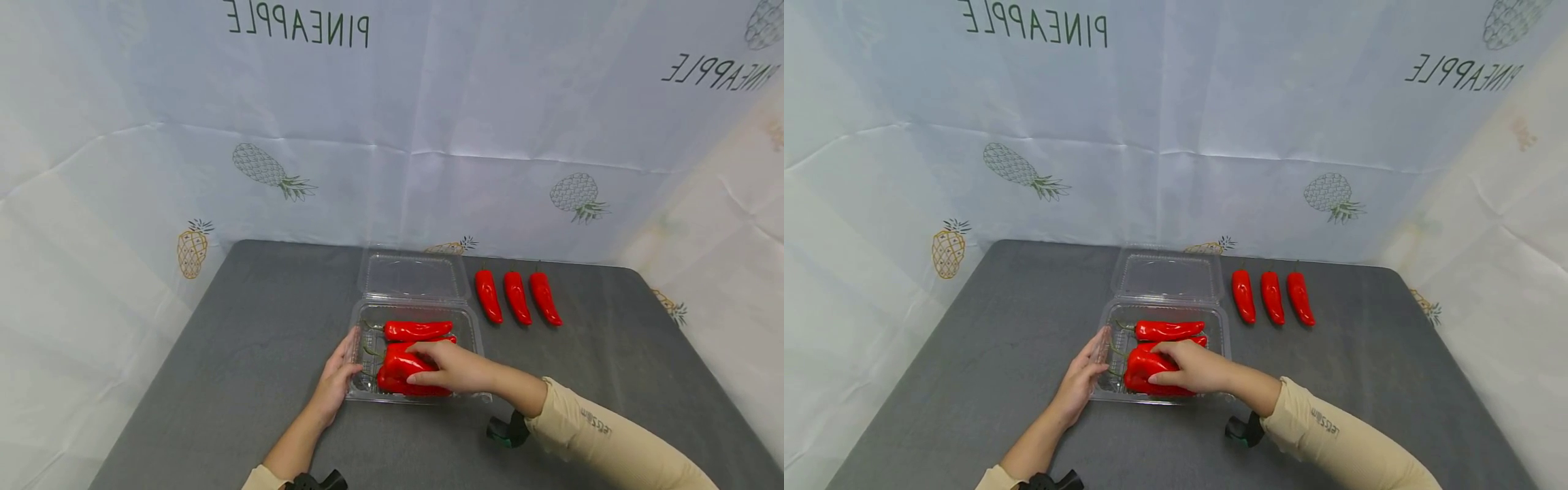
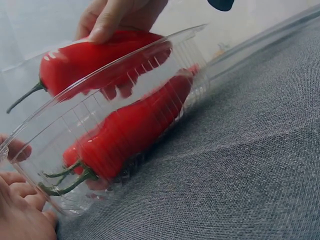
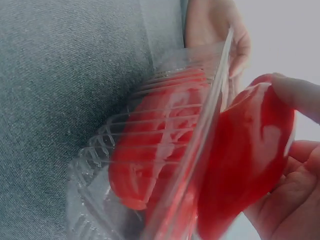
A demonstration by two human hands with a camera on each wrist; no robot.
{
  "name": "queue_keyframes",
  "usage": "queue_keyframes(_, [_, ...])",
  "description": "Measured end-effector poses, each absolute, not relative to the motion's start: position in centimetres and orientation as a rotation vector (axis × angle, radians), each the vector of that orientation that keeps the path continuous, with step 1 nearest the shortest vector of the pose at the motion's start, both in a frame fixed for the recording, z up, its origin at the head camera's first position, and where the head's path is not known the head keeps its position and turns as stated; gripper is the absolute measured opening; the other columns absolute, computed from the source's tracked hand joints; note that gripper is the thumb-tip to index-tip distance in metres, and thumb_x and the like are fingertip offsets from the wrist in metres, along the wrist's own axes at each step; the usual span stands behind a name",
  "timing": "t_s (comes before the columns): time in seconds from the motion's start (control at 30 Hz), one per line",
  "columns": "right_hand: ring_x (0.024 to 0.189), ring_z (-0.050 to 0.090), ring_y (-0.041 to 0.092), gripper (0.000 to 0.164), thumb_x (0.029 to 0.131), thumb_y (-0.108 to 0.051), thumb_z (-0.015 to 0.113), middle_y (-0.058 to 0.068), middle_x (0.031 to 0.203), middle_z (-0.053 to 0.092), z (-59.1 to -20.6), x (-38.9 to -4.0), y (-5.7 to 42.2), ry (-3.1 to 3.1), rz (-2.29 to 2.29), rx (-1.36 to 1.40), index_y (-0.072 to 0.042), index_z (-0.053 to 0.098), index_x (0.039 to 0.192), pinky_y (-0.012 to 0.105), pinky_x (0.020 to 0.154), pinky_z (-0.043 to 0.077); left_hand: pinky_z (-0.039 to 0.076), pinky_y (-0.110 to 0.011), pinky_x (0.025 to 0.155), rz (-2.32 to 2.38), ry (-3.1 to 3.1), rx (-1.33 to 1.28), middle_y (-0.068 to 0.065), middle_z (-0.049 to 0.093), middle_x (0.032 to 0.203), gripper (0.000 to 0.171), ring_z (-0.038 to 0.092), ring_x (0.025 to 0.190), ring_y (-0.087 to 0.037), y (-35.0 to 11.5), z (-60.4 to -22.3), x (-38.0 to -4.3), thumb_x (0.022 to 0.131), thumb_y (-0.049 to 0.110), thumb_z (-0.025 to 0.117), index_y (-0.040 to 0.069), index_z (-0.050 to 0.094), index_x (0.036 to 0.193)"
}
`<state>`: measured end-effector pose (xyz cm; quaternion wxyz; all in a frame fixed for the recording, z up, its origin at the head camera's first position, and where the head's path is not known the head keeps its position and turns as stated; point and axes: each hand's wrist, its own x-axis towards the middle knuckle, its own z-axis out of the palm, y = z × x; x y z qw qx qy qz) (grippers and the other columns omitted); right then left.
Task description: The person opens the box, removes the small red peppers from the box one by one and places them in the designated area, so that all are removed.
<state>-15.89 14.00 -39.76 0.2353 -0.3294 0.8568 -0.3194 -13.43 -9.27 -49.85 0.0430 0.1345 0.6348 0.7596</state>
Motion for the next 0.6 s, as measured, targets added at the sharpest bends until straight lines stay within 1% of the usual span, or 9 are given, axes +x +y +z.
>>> queue_keyframes(0.17, [0.077, 0.056, 0.007, 0.04, 0.085, -0.032, 0.064, -0.007, 0.089, 0.061, -39.8, -15.8, 14.3, 2.358, -0.887, -0.866, -0.01, 0.056, 0.116, 0.021, 0.067, 0.05, 0.019, 0.0, 0.099, 2.316, 1.947, 0.412, -0.023, 0.004, 0.155, 0.068, -0.001, 0.143, -0.036, -9.3, -49.8, -13.4, 0.084, -0.006, 0.037, -0.008, 0.009, 0.146])
queue_keyframes(0.37, [0.082, 0.058, 0.009, 0.038, 0.085, -0.034, 0.064, -0.006, 0.092, 0.063, -40.0, -16.0, 14.7, 2.394, -0.963, -0.84, -0.012, 0.057, 0.115, 0.022, 0.068, 0.051, 0.019, 0.0, 0.1, 2.315, 1.939, 0.419, -0.023, 0.003, 0.155, 0.068, -0.001, 0.143, -0.035, -9.3, -49.9, -13.4, 0.084, -0.007, 0.036, -0.009, 0.008, 0.146])
queue_keyframes(0.4, [0.08, 0.059, 0.009, 0.038, 0.085, -0.034, 0.064, -0.006, 0.09, 0.064, -40.0, -16.1, 14.8, 2.4, -0.977, -0.834, -0.012, 0.057, 0.115, 0.023, 0.068, 0.051, 0.019, 0.0, 0.1, 2.315, 1.938, 0.419, -0.023, 0.003, 0.155, 0.068, -0.001, 0.143, -0.035, -9.3, -49.9, -13.5, 0.084, -0.007, 0.036, -0.009, 0.008, 0.146])
queue_keyframes(0.47, [0.076, 0.059, 0.01, 0.041, 0.085, -0.034, 0.065, -0.005, 0.088, 0.064, -39.9, -16.1, 15.0, 2.396, -1.016, -0.802, -0.013, 0.056, 0.118, 0.024, 0.065, 0.052, 0.019, 0.0, 0.1, 2.316, 1.936, 0.422, -0.024, 0.003, 0.155, 0.068, -0.001, 0.143, -0.035, -9.3, -49.9, -13.5, 0.084, -0.007, 0.036, -0.01, 0.008, 0.145])
queue_keyframes(0.6, [0.07, 0.056, 0.012, 0.054, 0.087, -0.035, 0.061, 0.0, 0.087, 0.061, -39.9, -16.2, 15.4, 2.374, -1.076, -0.745, -0.014, 0.048, 0.135, 0.026, 0.06, 0.05, 0.019, 0.001, 0.099, 2.316, 1.942, 0.413, -0.024, 0.004, 0.155, 0.067, -0.001, 0.143, -0.035, -9.3, -49.8, -13.4, 0.084, -0.007, 0.036, -0.009, 0.009, 0.145])
